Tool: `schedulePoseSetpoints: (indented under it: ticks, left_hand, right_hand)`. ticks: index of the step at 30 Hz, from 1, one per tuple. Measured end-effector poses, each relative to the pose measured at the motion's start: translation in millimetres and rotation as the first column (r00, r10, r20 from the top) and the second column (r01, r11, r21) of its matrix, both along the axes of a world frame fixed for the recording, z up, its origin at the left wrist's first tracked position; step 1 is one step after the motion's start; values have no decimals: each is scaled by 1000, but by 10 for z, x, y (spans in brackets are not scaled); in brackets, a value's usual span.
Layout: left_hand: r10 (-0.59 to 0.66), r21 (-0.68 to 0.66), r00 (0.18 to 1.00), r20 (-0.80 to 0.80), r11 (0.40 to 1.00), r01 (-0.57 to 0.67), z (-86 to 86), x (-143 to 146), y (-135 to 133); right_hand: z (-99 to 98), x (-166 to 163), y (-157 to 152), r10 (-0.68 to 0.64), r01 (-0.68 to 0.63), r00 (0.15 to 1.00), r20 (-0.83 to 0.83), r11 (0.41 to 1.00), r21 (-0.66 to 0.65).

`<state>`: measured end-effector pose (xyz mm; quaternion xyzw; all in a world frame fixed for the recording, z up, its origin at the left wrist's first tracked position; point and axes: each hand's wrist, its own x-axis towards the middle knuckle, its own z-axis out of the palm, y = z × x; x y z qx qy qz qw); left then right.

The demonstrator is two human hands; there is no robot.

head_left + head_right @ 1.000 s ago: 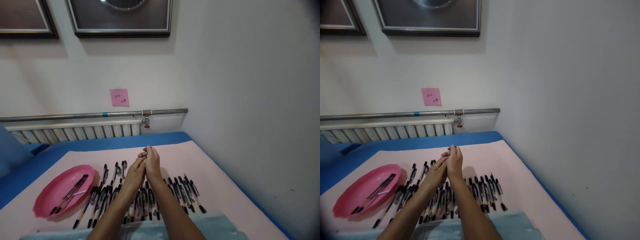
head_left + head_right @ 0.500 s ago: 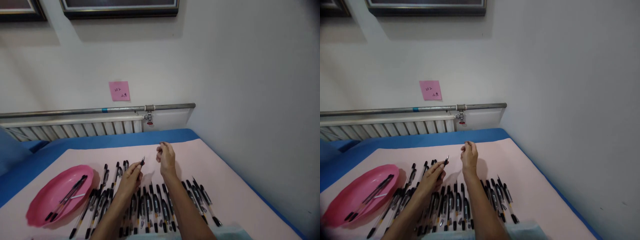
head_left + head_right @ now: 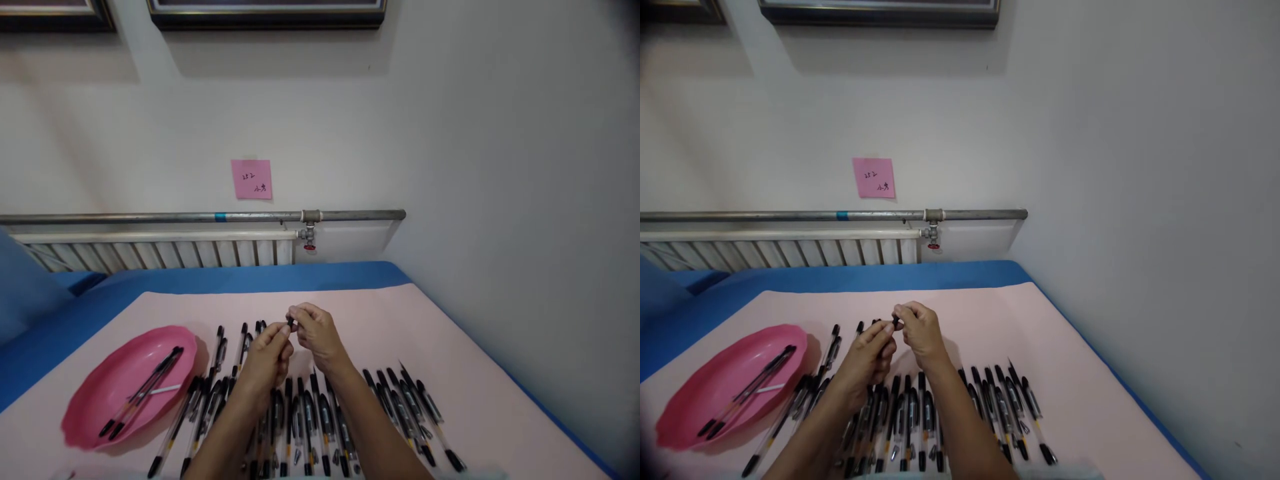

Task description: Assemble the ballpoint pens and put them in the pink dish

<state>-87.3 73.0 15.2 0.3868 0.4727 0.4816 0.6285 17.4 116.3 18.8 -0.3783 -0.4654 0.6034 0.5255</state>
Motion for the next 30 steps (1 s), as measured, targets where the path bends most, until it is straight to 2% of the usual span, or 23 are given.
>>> schedulePoseSetpoints:
  ticks: [2, 4, 10, 12, 17, 19, 23, 28, 30]
  left_hand:
    - [-36, -23, 998, 44, 999, 37, 19, -22, -4]
    - [-17, -23, 999, 37, 1000, 18, 16, -28, 0]
    - [87, 24, 995, -42, 996, -86, -22, -11, 20]
    - [65, 13, 996, -59, 998, -64, -16, -29, 24]
    - [4, -18, 998, -58, 1000, -5, 24, -98, 35]
    - [17, -16, 997, -73, 1000, -18, 41, -100, 32]
    - [39, -11, 992, -123, 999, -41, 59, -65, 17]
    - [11, -23, 996, -89, 1000, -13, 35, -66, 29]
    - [27, -19, 995, -94, 999, -29, 19, -79, 39]
  right_hand:
    - [33, 19, -18, 95, -98, 994, -52, 994, -57]
    - [47, 10, -36, 134, -141, 987, -88, 986, -85]
    - [-12, -73, -26, -44, 44, 999, 5, 999, -4]
    - [-19, -66, -14, -22, 22, 1000, -16, 1000, -4]
    - [4, -30, -19, 124, -136, 983, -135, 988, -79]
    - [3, -34, -23, 103, -113, 988, -117, 990, -83]
    - [-2, -39, -12, -40, 38, 999, -32, 997, -59]
    - [23, -15, -12, 83, -97, 987, -135, 990, -103]
    - [18, -20, -14, 67, -77, 992, -108, 993, -91]
